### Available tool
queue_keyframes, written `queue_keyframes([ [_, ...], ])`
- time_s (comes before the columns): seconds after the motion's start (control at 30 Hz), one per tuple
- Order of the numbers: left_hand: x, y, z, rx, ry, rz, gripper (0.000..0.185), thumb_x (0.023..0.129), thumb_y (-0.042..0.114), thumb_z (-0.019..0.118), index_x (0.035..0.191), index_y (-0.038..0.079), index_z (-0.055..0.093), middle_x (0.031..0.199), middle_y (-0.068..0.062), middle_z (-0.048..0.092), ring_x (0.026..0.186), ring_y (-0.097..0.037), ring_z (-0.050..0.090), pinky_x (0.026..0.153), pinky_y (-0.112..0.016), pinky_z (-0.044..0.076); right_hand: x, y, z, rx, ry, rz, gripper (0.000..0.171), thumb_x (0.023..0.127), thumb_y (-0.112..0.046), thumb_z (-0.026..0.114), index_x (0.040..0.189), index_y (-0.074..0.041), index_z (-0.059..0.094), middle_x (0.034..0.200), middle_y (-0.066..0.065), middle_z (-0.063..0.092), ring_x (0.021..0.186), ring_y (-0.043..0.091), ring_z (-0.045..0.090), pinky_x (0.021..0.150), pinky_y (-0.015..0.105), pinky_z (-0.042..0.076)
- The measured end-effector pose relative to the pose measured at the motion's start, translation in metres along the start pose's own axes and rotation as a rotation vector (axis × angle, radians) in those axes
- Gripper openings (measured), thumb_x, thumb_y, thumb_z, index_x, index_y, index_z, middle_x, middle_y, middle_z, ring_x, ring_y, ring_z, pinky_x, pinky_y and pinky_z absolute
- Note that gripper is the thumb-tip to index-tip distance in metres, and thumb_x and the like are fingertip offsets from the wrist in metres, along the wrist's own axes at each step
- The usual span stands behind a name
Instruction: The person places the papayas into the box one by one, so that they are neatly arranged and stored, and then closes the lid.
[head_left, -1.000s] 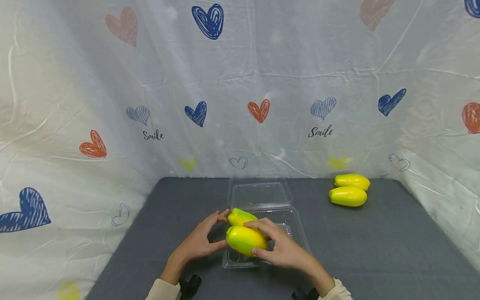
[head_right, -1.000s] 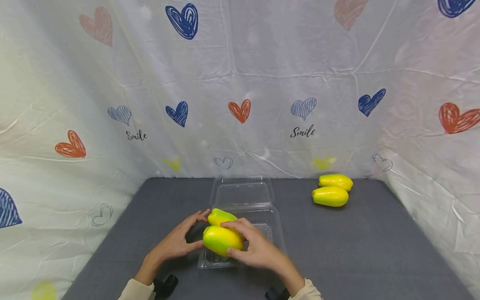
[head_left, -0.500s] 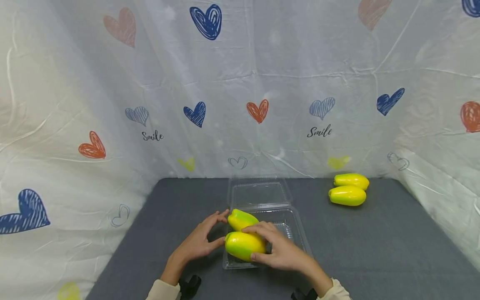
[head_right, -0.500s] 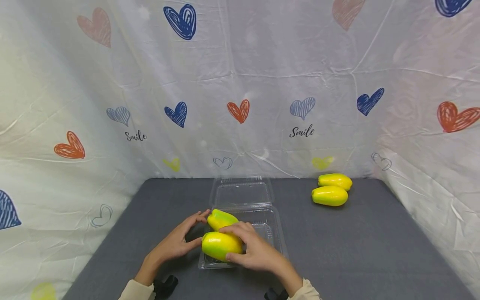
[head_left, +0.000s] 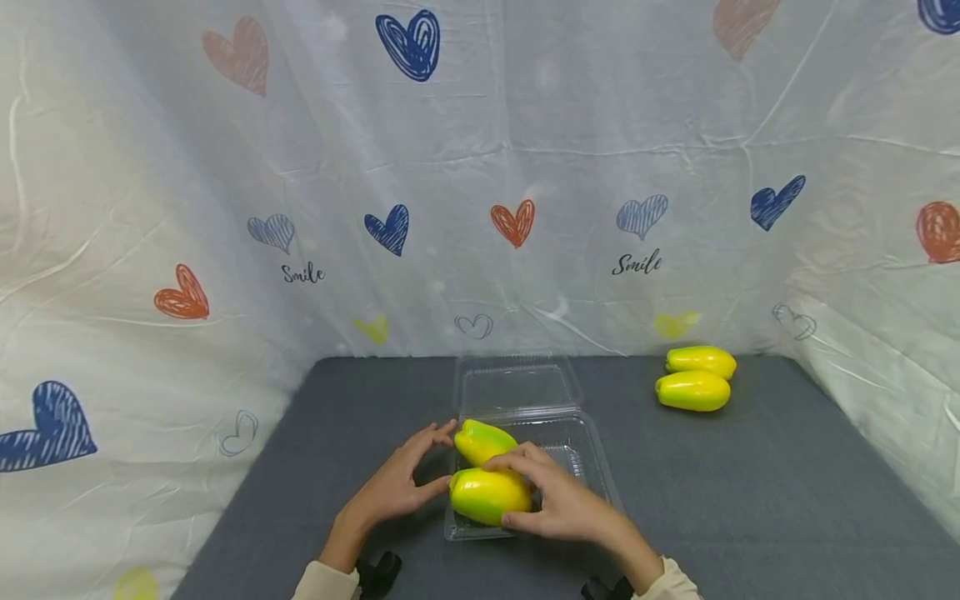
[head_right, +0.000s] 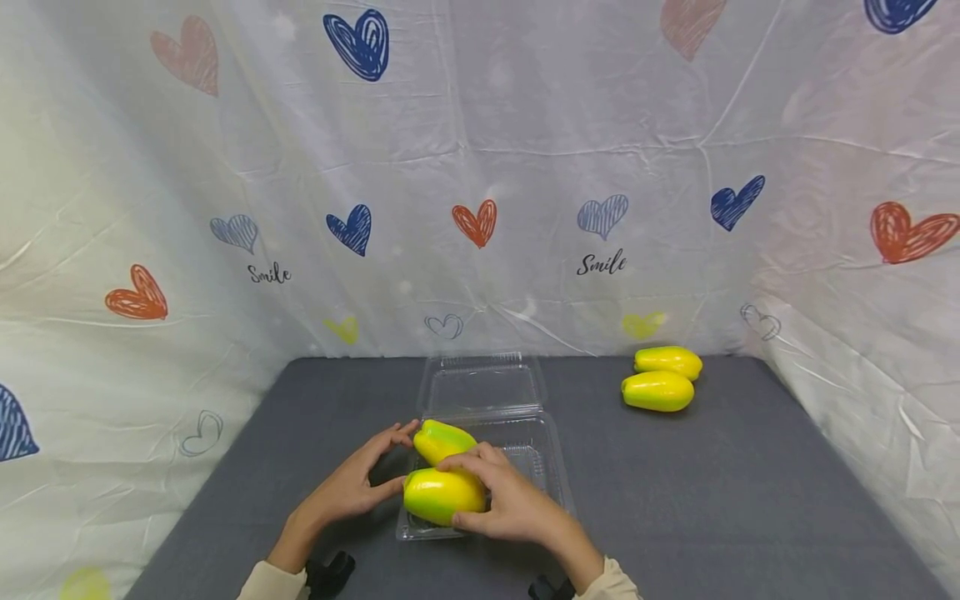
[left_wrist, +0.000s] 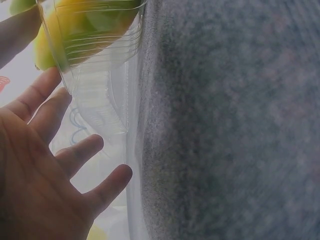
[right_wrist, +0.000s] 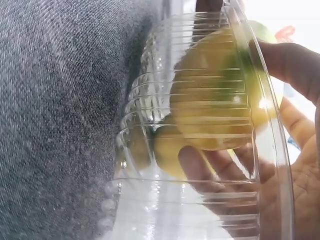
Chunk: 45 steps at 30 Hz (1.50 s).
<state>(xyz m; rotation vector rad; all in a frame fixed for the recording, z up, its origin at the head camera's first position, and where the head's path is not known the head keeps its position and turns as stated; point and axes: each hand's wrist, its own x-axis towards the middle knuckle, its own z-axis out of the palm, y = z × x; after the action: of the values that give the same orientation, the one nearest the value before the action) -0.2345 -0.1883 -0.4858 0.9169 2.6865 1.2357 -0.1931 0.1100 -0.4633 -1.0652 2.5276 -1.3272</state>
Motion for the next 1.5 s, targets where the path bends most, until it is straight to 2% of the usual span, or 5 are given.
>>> queue_keyframes([
  [0.2, -0.0003, -0.0001, 0.0004, -0.005, -0.005, -0.017, 0.041, 0.096, 0.042, 0.069, 0.132, 0.031, 0.052, 0.166, 0.007, 0.033, 0.157, -0.042, 0.020, 0.114, -0.078, 0.023, -0.0005, 0.0004, -0.0023, -0.027, -0.007, 0.012, 0.058, 0.088, -0.034, 0.081, 0.139, -0.034, 0.055, 0.122, -0.003, 0.051, 0.102, 0.014, 0.050, 0.079, 0.025, 0.051],
  [0.43, -0.0002, 0.0006, 0.0008, -0.001, 0.002, -0.020, 0.040, 0.096, 0.042, 0.069, 0.131, 0.032, 0.052, 0.166, 0.007, 0.034, 0.156, -0.042, 0.021, 0.114, -0.078, 0.023, -0.0004, 0.0011, -0.0014, -0.034, 0.011, -0.011, 0.046, 0.095, -0.038, 0.072, 0.138, -0.033, 0.056, 0.122, -0.004, 0.052, 0.100, 0.012, 0.050, 0.080, 0.025, 0.048],
  [0.97, 0.0003, 0.0019, 0.0002, -0.003, -0.006, -0.044, 0.040, 0.096, 0.044, 0.068, 0.131, 0.031, 0.052, 0.166, 0.008, 0.033, 0.156, -0.041, 0.021, 0.115, -0.077, 0.022, -0.0013, 0.0003, -0.0010, -0.018, 0.017, -0.019, 0.054, 0.090, -0.036, 0.078, 0.138, -0.030, 0.055, 0.131, -0.001, 0.053, 0.105, 0.014, 0.052, 0.080, 0.025, 0.052],
  [1.3, 0.0001, -0.0004, 0.0023, -0.005, -0.003, -0.060, 0.040, 0.096, 0.046, 0.068, 0.130, 0.034, 0.052, 0.165, 0.009, 0.035, 0.156, -0.039, 0.022, 0.115, -0.078, 0.022, -0.0016, 0.0036, -0.0005, -0.048, 0.030, -0.029, 0.057, 0.089, -0.040, 0.079, 0.139, -0.032, 0.055, 0.131, -0.003, 0.053, 0.109, 0.015, 0.052, 0.086, 0.029, 0.050],
  [1.5, 0.0006, -0.0013, 0.0019, -0.001, -0.005, -0.074, 0.038, 0.096, 0.047, 0.068, 0.129, 0.035, 0.052, 0.165, 0.011, 0.034, 0.157, -0.039, 0.022, 0.115, -0.077, 0.022, -0.0009, 0.0037, -0.0024, -0.036, 0.040, -0.045, 0.057, 0.088, -0.036, 0.081, 0.138, -0.028, 0.056, 0.129, -0.001, 0.051, 0.106, 0.014, 0.051, 0.083, 0.025, 0.052],
])
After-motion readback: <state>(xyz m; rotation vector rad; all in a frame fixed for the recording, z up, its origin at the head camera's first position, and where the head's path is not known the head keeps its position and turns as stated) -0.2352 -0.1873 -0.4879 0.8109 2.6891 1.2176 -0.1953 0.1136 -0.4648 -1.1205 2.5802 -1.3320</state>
